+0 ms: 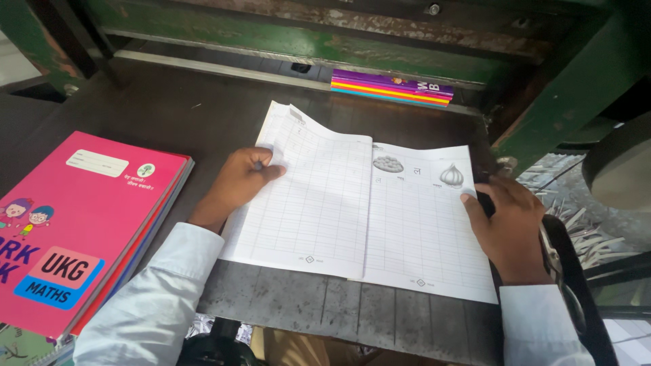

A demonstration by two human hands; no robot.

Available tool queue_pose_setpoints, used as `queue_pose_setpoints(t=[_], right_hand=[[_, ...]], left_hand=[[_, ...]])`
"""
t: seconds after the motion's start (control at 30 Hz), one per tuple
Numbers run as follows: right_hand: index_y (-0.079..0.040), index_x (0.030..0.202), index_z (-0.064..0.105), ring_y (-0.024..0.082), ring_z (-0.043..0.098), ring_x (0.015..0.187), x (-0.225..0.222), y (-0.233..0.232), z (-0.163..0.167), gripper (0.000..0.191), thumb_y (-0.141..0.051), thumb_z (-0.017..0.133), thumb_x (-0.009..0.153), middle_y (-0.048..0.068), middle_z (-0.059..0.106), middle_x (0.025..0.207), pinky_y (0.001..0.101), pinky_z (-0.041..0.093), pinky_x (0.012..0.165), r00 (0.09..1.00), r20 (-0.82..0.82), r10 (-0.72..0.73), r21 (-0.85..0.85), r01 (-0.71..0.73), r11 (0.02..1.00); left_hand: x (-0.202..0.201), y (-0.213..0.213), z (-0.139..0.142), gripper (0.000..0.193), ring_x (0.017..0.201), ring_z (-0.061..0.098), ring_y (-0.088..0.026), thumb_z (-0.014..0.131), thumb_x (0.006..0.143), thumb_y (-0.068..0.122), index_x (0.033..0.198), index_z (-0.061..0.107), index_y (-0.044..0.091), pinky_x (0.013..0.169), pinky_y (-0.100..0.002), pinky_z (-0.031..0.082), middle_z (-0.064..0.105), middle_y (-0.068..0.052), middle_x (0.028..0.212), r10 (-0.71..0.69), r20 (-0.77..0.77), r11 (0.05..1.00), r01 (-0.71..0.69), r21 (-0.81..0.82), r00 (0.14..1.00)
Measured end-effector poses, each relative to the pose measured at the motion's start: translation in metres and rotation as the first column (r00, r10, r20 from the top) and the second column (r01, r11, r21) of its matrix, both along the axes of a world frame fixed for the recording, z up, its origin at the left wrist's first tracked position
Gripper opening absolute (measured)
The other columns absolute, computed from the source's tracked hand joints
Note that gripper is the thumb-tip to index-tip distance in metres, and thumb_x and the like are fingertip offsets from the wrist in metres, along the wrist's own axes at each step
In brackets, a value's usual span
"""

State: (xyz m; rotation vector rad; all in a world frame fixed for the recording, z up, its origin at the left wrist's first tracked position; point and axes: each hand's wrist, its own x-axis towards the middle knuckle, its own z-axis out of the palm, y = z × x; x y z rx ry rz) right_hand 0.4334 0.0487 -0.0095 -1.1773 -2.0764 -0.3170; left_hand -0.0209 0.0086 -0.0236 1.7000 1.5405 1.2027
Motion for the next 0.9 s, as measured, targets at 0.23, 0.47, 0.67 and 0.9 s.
queue_pose_setpoints(t=[0.23, 0.47, 0.67, 0.9], right_hand=[[-0.006, 0.099, 0.074, 0.03, 0.073, 0.09, -0.014, -0.017, 0.021, 0.017, -0.019, 0.079, 0.088, 0.014, 0.075, 0.095, 0.0412, 0.057, 0.086, 0.994, 0.054, -0.096, -0.141, 0.102, 0.985], [-0.01, 0.1, 0.074, 0.028, 0.072, 0.091, -0.014, -0.016, 0.017, 0.013, -0.02, 0.074, 0.093, 0.01, 0.076, 0.094, 0.043, 0.049, 0.099, 0.982, 0.098, -0.164, -0.195, 0.18, 0.964], [-0.006, 0.11, 0.069, 0.024, 0.073, 0.09, -0.017, -0.013, 0.015, 0.015, -0.017, 0.067, 0.099, 0.007, 0.077, 0.095, 0.047, 0.04, 0.112, 0.982, 0.084, -0.167, -0.17, 0.18, 0.969], [0.001, 0.134, 0.06, 0.024, 0.075, 0.083, -0.021, -0.02, 0.024, 0.041, -0.012, 0.068, 0.096, 0.016, 0.076, 0.097, 0.0342, 0.058, 0.073, 0.962, -0.215, -0.167, -0.401, 0.069, 0.913]], left_hand=[[0.0, -0.001, 0.0, 0.028, 0.057, 0.052, -0.007, 0.073, 0.088, 0.014, 0.067, 0.06, 0.001, 0.053, -0.03, 0.042, 0.058, -0.001, 0.06, -0.015, 0.048, 1.0, 0.017, -0.025, 0.999], [0.005, -0.004, 0.008, 0.03, 0.056, 0.054, -0.008, 0.073, 0.088, 0.014, 0.065, 0.058, 0.001, 0.053, -0.031, 0.043, 0.06, -0.002, 0.06, 0.018, 0.033, 0.999, -0.016, -0.047, 0.999], [0.006, -0.005, 0.01, 0.029, 0.056, 0.055, -0.009, 0.074, 0.087, 0.015, 0.066, 0.06, 0.001, 0.054, -0.031, 0.044, 0.061, -0.003, 0.06, 0.027, 0.034, 0.998, -0.025, -0.052, 0.999], [0.004, -0.003, 0.005, 0.027, 0.057, 0.055, -0.008, 0.074, 0.086, 0.016, 0.067, 0.061, 0.003, 0.054, -0.031, 0.044, 0.061, -0.002, 0.06, 0.026, 0.044, 0.999, -0.024, -0.035, 0.999]])
